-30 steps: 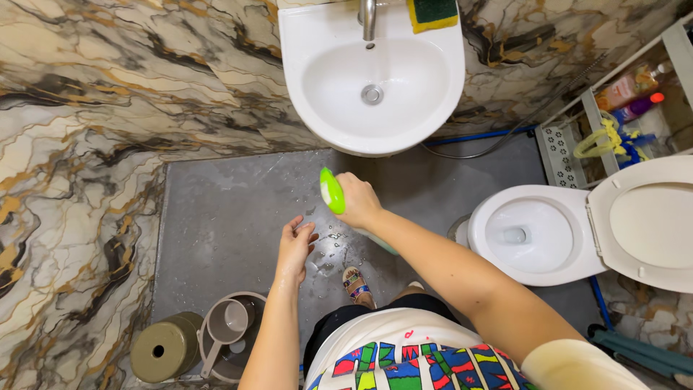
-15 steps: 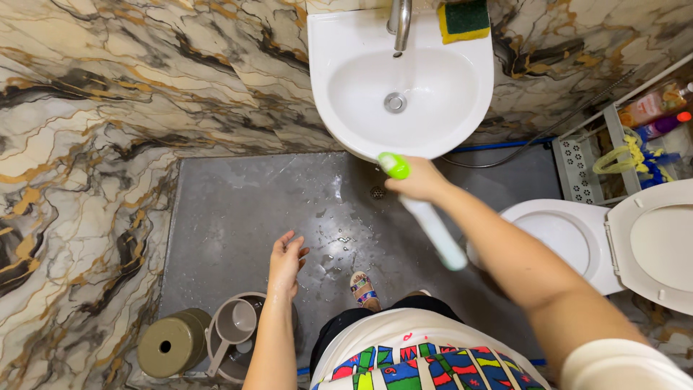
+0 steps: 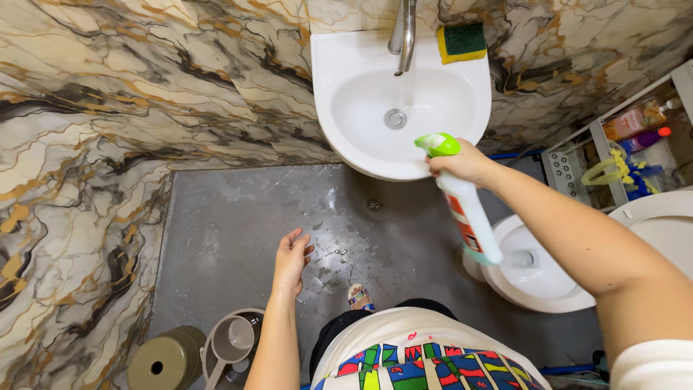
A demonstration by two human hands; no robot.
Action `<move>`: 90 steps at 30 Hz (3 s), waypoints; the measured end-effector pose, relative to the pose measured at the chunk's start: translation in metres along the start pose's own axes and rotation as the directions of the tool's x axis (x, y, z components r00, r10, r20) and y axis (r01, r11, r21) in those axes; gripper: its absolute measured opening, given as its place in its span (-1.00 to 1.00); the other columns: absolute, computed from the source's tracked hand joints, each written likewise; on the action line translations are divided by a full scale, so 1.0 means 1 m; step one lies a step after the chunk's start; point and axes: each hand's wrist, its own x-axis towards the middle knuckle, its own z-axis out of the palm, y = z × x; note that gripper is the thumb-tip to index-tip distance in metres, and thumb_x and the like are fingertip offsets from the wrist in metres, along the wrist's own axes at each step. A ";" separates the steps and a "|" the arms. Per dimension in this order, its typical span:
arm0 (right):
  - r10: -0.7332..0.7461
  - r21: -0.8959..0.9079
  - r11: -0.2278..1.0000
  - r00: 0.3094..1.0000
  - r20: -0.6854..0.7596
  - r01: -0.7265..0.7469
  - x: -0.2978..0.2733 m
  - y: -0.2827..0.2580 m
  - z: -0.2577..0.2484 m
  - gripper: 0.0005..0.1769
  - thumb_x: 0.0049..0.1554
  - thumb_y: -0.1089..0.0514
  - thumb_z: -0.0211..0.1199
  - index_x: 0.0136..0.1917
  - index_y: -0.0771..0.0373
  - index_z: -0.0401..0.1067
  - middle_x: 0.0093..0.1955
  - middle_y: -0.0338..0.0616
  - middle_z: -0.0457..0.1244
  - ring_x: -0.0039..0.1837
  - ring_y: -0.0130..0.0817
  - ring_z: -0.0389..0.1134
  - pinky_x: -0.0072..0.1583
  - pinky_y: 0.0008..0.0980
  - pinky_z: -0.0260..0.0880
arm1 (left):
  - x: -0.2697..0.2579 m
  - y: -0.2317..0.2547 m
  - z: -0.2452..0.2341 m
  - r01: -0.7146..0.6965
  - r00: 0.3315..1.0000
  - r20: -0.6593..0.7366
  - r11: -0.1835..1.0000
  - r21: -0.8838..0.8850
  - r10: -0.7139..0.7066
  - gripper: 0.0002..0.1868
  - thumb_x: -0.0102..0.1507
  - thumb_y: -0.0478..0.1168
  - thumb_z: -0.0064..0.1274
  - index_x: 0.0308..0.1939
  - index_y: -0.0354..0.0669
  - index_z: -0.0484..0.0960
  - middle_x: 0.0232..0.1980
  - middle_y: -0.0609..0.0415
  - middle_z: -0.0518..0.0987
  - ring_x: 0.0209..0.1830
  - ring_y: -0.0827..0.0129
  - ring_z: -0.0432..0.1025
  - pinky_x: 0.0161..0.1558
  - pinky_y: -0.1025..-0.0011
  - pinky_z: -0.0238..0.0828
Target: The person sprays cleaning liquid on a sink and faucet, then wipes them with a yellow sponge.
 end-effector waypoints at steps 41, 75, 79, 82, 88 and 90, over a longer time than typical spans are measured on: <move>-0.229 -0.503 0.800 0.942 0.247 0.327 0.034 0.023 -0.122 -0.61 -0.10 0.11 0.38 0.03 0.22 0.53 -0.12 -0.13 0.44 -0.07 -0.26 0.47 0.07 -0.32 0.45 | 0.000 0.088 0.173 -0.369 0.926 -0.036 0.922 0.116 0.375 -0.57 0.23 -0.22 0.13 0.19 -0.16 0.55 0.10 0.14 0.60 -0.16 0.51 0.40 -0.17 0.43 0.40; -0.534 -0.444 0.672 0.804 0.262 0.592 0.091 -0.065 -0.228 -0.62 -0.06 0.07 0.35 0.04 0.17 0.51 -0.10 -0.11 0.43 -0.08 -0.20 0.47 0.04 -0.32 0.44 | -0.022 0.125 0.299 -0.472 0.857 -0.053 0.821 0.322 0.513 -0.63 0.24 -0.20 0.12 0.14 -0.14 0.61 0.04 0.11 0.63 -0.07 0.42 0.53 -0.18 0.43 0.48; -0.425 -0.615 0.693 0.902 0.072 0.376 0.093 -0.038 -0.256 -0.58 -0.06 0.08 0.40 0.07 0.21 0.49 -0.12 -0.03 0.42 -0.09 -0.20 0.45 0.04 -0.28 0.44 | -0.014 0.144 0.314 -0.548 0.808 0.072 0.702 0.455 0.585 -0.63 0.23 -0.17 0.14 0.12 -0.11 0.63 0.04 0.06 0.64 -0.06 0.32 0.55 -0.18 0.36 0.48; -0.489 -0.568 0.699 0.870 0.065 0.435 0.093 -0.025 -0.273 -0.55 -0.10 0.09 0.40 0.09 0.18 0.53 -0.09 -0.11 0.42 -0.07 -0.31 0.44 0.04 -0.31 0.42 | 0.001 0.165 0.338 -0.633 0.748 0.224 0.568 0.526 0.625 -0.67 0.22 -0.16 0.15 0.06 -0.11 0.67 0.09 -0.01 0.62 -0.06 0.20 0.55 -0.14 0.31 0.51; -0.345 -0.327 0.890 0.938 -0.030 0.317 0.087 -0.001 -0.280 -0.64 -0.03 0.19 0.38 0.07 0.22 0.55 -0.07 -0.24 0.45 -0.04 -0.46 0.44 0.06 -0.38 0.44 | 0.086 0.233 0.413 -0.680 0.514 0.445 0.033 0.732 0.733 -0.53 0.15 -0.12 0.24 0.12 -0.15 0.60 0.13 -0.08 0.55 0.12 -0.04 0.41 0.07 0.05 0.36; -0.376 -0.288 0.888 0.927 -0.002 0.359 0.082 0.007 -0.285 -0.60 -0.03 0.22 0.38 0.12 0.21 0.54 -0.02 -0.24 0.44 -0.02 -0.48 0.42 0.06 -0.39 0.43 | 0.116 0.254 0.445 -0.549 0.601 0.457 -0.076 0.832 0.656 -0.49 0.15 -0.13 0.25 0.18 -0.08 0.54 0.21 0.01 0.53 0.24 0.03 0.36 0.18 0.03 0.30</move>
